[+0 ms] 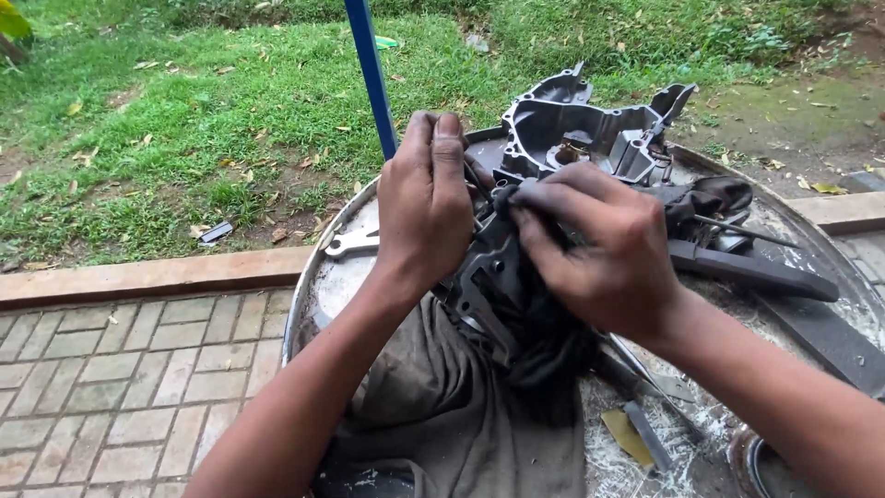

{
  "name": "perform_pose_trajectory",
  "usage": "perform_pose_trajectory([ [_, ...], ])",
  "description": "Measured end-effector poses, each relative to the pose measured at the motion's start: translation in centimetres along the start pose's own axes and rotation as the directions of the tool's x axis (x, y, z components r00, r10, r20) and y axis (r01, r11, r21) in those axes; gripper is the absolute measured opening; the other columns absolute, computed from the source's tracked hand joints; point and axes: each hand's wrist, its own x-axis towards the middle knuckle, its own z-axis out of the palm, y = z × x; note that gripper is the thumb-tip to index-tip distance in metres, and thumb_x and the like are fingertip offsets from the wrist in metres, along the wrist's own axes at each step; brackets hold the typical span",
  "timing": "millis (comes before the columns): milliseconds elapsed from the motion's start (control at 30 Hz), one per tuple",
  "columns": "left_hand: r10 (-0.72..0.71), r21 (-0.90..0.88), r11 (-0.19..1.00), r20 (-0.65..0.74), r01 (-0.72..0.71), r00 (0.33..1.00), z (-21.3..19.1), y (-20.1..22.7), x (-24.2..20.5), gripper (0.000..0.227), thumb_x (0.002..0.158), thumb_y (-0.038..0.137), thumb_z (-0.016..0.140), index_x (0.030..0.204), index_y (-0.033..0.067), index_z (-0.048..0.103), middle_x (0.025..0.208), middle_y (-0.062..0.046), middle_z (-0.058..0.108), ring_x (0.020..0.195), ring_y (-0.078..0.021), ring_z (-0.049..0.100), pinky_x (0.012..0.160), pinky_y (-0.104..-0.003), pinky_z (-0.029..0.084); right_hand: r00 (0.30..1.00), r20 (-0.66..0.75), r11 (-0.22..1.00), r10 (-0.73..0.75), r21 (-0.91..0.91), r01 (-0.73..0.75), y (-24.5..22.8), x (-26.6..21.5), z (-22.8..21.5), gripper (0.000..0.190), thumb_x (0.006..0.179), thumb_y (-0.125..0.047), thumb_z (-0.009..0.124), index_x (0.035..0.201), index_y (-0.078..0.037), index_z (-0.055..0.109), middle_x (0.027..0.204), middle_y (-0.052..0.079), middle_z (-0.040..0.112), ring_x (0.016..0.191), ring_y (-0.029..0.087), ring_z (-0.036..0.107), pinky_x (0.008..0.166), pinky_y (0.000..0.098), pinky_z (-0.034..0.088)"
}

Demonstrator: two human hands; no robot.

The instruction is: Scraping and cleaning a cylinder head to remove old gasket material and debris

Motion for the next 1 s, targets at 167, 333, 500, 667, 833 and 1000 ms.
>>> perform_pose_trajectory([
  [167, -0.021, 0.019, 1.0, -0.006, 0.021, 1.0, -0.5, 0.2, 0.2, 0.036, 0.104, 0.04, 0.03, 0.088, 0.0146, 0.05, 0.068, 0.002, 0.073, 0.053, -0.0139, 0.064, 0.051, -0.034, 0.047, 0.975, 0.099, 0.979, -0.202, 0.064, 0.196, 0.7, 0.5, -0.1, 0.014, 0.096, 0.003, 0.068, 0.108, 0.009, 0.07, 0.097, 0.019, 0.066, 0.083, 0.033, 0.062, 0.081, 0.043, 0.055],
  [333, -0.013, 0.03, 0.999, 0.004, 0.013, 1.0, 0.1, -0.3, 0.3, 0.038, 0.103, 0.043, 0.028, 0.093, 0.0142, 0.05, 0.071, 0.001, 0.074, 0.053, -0.0144, 0.067, 0.048, -0.035, 0.048, 0.943, 0.085, 0.946, -0.321, 0.08, 0.315, 1.0, 0.2, -0.6, 0.009, 0.093, 0.01, 0.064, 0.102, 0.012, 0.067, 0.093, 0.023, 0.067, 0.081, 0.035, 0.063, 0.073, 0.0448, 0.055],
  [500, -0.045, -0.143, 0.988, 0.064, 0.054, 0.997, -0.5, -0.3, -0.1, 0.034, 0.105, 0.037, 0.031, 0.094, 0.0105, 0.049, 0.071, -0.006, 0.072, 0.048, -0.0136, 0.062, 0.04, -0.026, 0.049, 0.972, 0.225, 0.977, -0.07, -0.181, 0.112, 5.3, 0.2, -2.8, 0.015, 0.095, -0.001, 0.075, 0.108, 0.008, 0.074, 0.096, 0.021, 0.073, 0.079, 0.028, 0.067, 0.073, 0.0382, 0.059],
  [667, -0.05, -0.252, 0.965, 0.098, 0.073, 0.994, 0.0, -1.2, 0.2, 0.031, 0.106, 0.034, 0.034, 0.098, 0.0086, 0.05, 0.077, -0.01, 0.07, 0.058, -0.0175, 0.065, 0.046, -0.027, 0.052, 0.951, 0.3, 0.991, 0.072, -0.131, -0.034, 2.3, -0.2, -6.6, 0.014, 0.091, -0.004, 0.074, 0.103, 0.004, 0.074, 0.093, 0.017, 0.077, 0.074, 0.024, 0.074, 0.064, 0.0321, 0.063],
  [833, -0.022, -0.318, 0.946, 0.109, 0.056, 0.994, -0.2, -1.5, 0.6, 0.032, 0.106, 0.035, 0.035, 0.097, 0.0075, 0.049, 0.078, -0.01, 0.064, 0.065, -0.0172, 0.071, 0.054, -0.027, 0.059, 0.883, 0.442, 0.952, -0.159, 0.305, 0.019, -3.5, 1.0, -8.4, 0.023, 0.085, -0.004, 0.075, 0.106, -0.009, 0.074, 0.094, 0.002, 0.081, 0.079, 0.012, 0.078, 0.073, 0.0235, 0.066],
  [1000, 0.006, -0.402, 0.914, 0.154, 0.057, 0.988, -0.6, -2.3, 0.8, 0.029, 0.107, 0.032, 0.037, 0.099, 0.0074, 0.05, 0.077, -0.011, 0.066, 0.065, -0.0179, 0.069, 0.059, -0.028, 0.061, 0.317, 0.783, 0.719, -0.535, 0.619, -0.315, -4.1, 0.1, -9.2, 0.039, 0.112, -0.027, 0.032, 0.106, 0.001, 0.059, 0.113, 0.018, 0.068, 0.1, 0.037, 0.066, 0.081, 0.0444, 0.052],
])
